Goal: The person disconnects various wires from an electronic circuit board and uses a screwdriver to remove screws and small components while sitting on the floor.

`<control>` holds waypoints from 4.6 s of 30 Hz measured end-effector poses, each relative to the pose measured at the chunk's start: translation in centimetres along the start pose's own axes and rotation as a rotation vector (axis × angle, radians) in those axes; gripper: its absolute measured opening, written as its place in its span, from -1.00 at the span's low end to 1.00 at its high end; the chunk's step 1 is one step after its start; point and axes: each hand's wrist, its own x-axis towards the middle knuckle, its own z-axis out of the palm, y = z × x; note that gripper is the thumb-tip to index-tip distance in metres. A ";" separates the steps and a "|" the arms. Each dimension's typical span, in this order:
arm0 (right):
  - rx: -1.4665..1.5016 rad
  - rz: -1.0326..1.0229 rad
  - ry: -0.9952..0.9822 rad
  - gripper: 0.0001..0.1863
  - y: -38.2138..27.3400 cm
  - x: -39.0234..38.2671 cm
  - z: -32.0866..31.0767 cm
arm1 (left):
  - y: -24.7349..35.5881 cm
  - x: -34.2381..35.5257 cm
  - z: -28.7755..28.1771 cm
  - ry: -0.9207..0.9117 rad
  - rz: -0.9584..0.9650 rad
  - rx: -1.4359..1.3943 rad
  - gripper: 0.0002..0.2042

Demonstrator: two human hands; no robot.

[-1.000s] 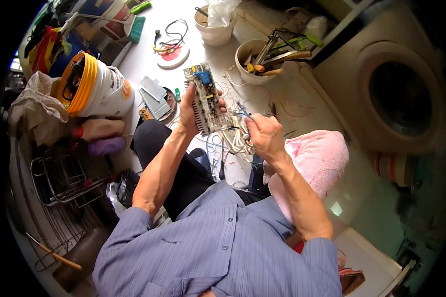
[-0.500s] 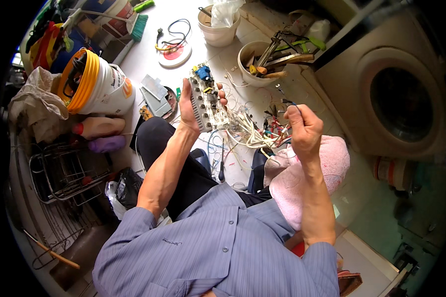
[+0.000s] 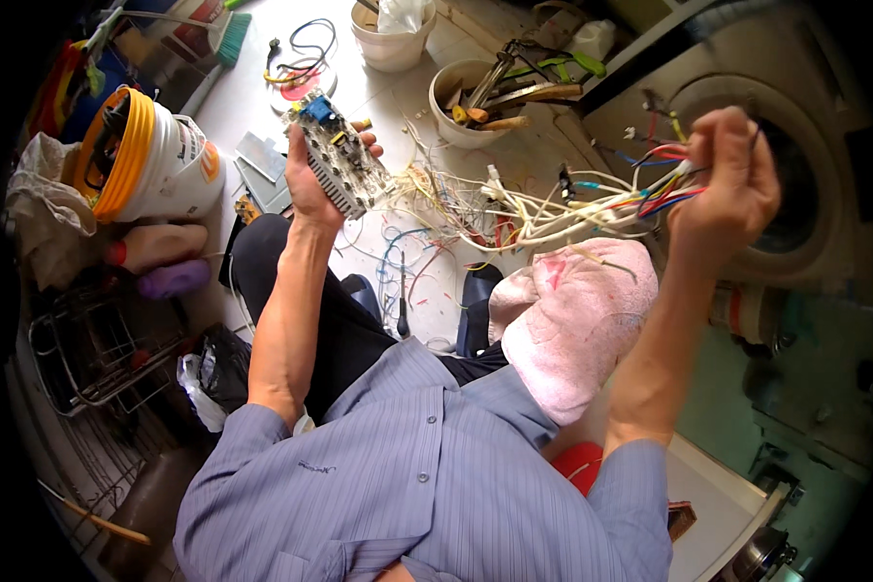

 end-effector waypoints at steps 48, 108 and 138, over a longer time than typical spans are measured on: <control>0.257 0.868 -0.811 -0.31 10.6 -6.4 12.4 | -5.5 -3.2 3.8 -0.242 -0.571 -0.207 -0.02; 0.353 1.183 -0.709 -0.56 16.5 -9.7 7.5 | -9.4 -5.6 4.1 -0.069 -0.571 0.277 -0.45; 0.360 1.200 -0.801 -0.56 14.7 -8.3 7.4 | -8.4 -6.3 4.1 0.038 -0.594 0.111 -0.61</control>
